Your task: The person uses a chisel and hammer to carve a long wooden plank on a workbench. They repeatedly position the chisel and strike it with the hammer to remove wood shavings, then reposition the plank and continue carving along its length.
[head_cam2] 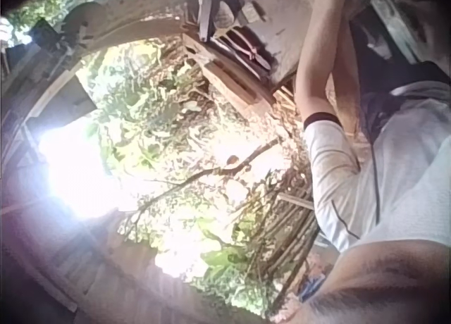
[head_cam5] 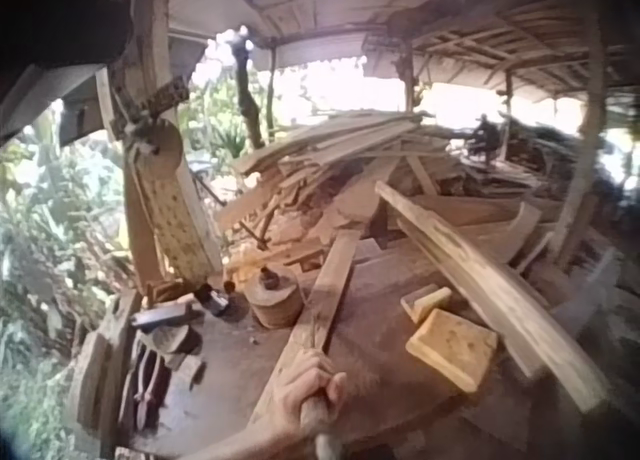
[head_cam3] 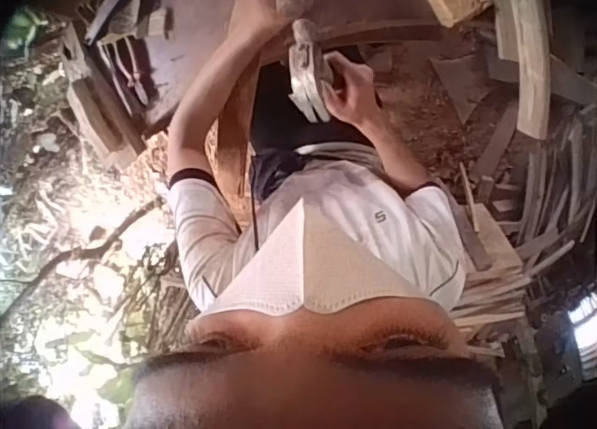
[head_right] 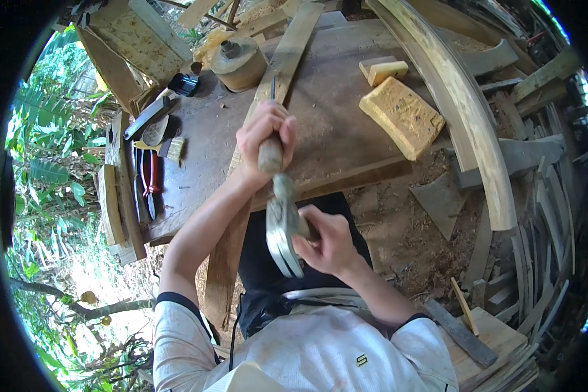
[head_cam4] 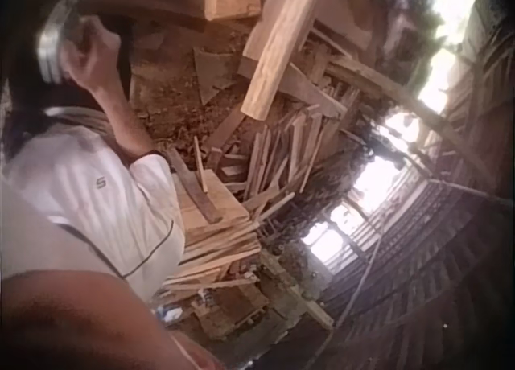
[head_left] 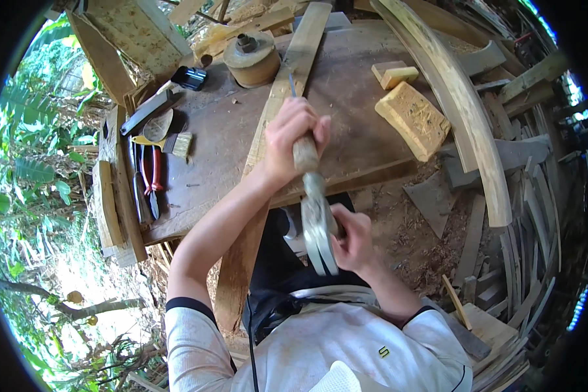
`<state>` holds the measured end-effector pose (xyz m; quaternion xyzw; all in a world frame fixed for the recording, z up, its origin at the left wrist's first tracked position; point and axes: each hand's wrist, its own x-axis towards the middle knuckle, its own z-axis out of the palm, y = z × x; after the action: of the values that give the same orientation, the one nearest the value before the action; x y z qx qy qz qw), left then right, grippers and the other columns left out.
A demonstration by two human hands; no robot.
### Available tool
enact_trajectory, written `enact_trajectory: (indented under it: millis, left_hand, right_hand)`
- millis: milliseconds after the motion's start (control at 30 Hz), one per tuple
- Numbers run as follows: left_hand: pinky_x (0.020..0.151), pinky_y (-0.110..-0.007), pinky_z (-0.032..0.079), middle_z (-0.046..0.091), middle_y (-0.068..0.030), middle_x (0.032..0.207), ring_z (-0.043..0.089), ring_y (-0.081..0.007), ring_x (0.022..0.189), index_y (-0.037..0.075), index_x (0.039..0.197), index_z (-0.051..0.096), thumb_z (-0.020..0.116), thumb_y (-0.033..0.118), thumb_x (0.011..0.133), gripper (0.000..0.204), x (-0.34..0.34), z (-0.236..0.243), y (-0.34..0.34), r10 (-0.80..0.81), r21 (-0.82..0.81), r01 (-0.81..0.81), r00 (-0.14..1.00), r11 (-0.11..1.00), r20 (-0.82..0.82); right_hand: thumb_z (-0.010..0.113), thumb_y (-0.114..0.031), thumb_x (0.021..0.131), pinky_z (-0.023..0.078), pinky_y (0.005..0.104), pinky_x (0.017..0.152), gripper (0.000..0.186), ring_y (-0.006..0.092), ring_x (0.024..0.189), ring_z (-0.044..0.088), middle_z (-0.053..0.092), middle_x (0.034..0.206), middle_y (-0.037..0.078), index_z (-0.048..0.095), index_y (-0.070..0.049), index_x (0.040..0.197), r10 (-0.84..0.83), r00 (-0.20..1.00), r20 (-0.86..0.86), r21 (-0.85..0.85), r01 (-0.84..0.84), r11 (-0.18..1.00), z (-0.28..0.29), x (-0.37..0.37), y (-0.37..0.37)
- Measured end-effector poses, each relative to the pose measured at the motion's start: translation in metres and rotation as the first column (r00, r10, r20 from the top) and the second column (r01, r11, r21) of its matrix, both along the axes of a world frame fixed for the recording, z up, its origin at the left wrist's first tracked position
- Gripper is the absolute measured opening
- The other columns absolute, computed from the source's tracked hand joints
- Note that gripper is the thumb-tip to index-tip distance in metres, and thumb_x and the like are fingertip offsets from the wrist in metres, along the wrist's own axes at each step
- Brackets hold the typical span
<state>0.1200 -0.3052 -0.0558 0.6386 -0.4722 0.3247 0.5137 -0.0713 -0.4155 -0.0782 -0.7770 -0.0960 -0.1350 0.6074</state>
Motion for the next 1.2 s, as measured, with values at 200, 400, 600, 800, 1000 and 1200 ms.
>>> enact_trajectory:
  millis: [200, 400, 600, 800, 1000, 1200]
  left_hand:
    - [0.061, -0.036, 0.05, 0.053, -0.0078, 0.065, 0.055, -0.0241, 0.058, 0.005, 0.071, 0.05, 0.065, -0.014, 0.084, 0.027, -0.007, -0.001, 0.004, -0.155, 0.094, 0.147, 0.984, 0.985, 0.082]
    - [0.056, -0.035, 0.042, 0.048, -0.0052, 0.064, 0.051, -0.0251, 0.057, 0.008, 0.068, 0.049, 0.073, -0.011, 0.076, 0.032, -0.009, -0.004, 0.004, -0.165, 0.04, 0.162, 0.983, 0.986, 0.077]
    - [0.056, -0.035, 0.045, 0.05, -0.0069, 0.065, 0.053, -0.0256, 0.057, 0.007, 0.068, 0.048, 0.069, -0.014, 0.077, 0.031, -0.013, 0.001, 0.005, -0.164, -0.003, 0.164, 0.986, 0.986, 0.039]
    - [0.054, -0.035, 0.045, 0.049, -0.0085, 0.062, 0.053, -0.0265, 0.054, 0.004, 0.065, 0.044, 0.061, -0.015, 0.077, 0.028, -0.01, 0.004, 0.012, -0.156, -0.078, 0.154, 0.988, 0.985, -0.014]
    - [0.053, -0.034, 0.045, 0.047, -0.0095, 0.06, 0.052, -0.0268, 0.053, 0.003, 0.063, 0.042, 0.058, -0.014, 0.075, 0.027, -0.007, 0.007, 0.006, -0.172, -0.13, 0.166, 0.984, 0.978, -0.038]
    - [0.053, -0.033, 0.044, 0.046, -0.0104, 0.059, 0.052, -0.0268, 0.052, 0.003, 0.062, 0.04, 0.057, -0.013, 0.075, 0.026, -0.004, 0.003, 0.006, -0.189, -0.192, 0.174, 0.98, 0.966, -0.063]
  right_hand:
    - [0.07, -0.037, 0.091, 0.037, 0.0343, 0.047, 0.035, 0.0235, 0.043, 0.049, 0.041, 0.058, 0.007, 0.065, -0.002, 0.092, 0.053, 0.998, 0.026, 0.04, -0.054, 0.998, -0.016, -0.029, -0.013]
    - [0.069, -0.036, 0.09, 0.039, 0.0338, 0.048, 0.034, 0.0231, 0.045, 0.051, 0.044, 0.059, 0.007, 0.066, -0.002, 0.093, 0.042, 0.998, 0.045, 0.085, -0.045, 0.995, -0.006, -0.03, -0.014]
    - [0.072, -0.04, 0.091, 0.042, 0.0352, 0.049, 0.037, 0.0237, 0.047, 0.054, 0.049, 0.061, 0.005, 0.067, -0.003, 0.095, 0.058, 0.987, 0.151, 0.007, -0.06, 0.998, 0.02, -0.027, -0.014]
    - [0.076, -0.053, 0.091, 0.046, 0.0364, 0.049, 0.05, 0.0241, 0.052, 0.06, 0.056, 0.068, 0.006, 0.065, -0.004, 0.096, 0.132, 0.968, 0.214, -0.139, -0.104, 0.985, 0.055, -0.027, -0.004]
    - [0.075, -0.055, 0.091, 0.043, 0.0354, 0.046, 0.053, 0.0232, 0.048, 0.057, 0.056, 0.066, 0.005, 0.065, -0.002, 0.094, 0.147, 0.965, 0.217, -0.195, -0.104, 0.975, 0.077, -0.018, 0.014]
    - [0.085, -0.042, 0.086, 0.048, 0.0354, 0.049, 0.046, 0.0237, 0.055, 0.062, 0.058, 0.071, 0.005, 0.062, -0.005, 0.099, 0.242, 0.949, 0.201, -0.2, -0.202, 0.959, 0.089, -0.018, 0.023]
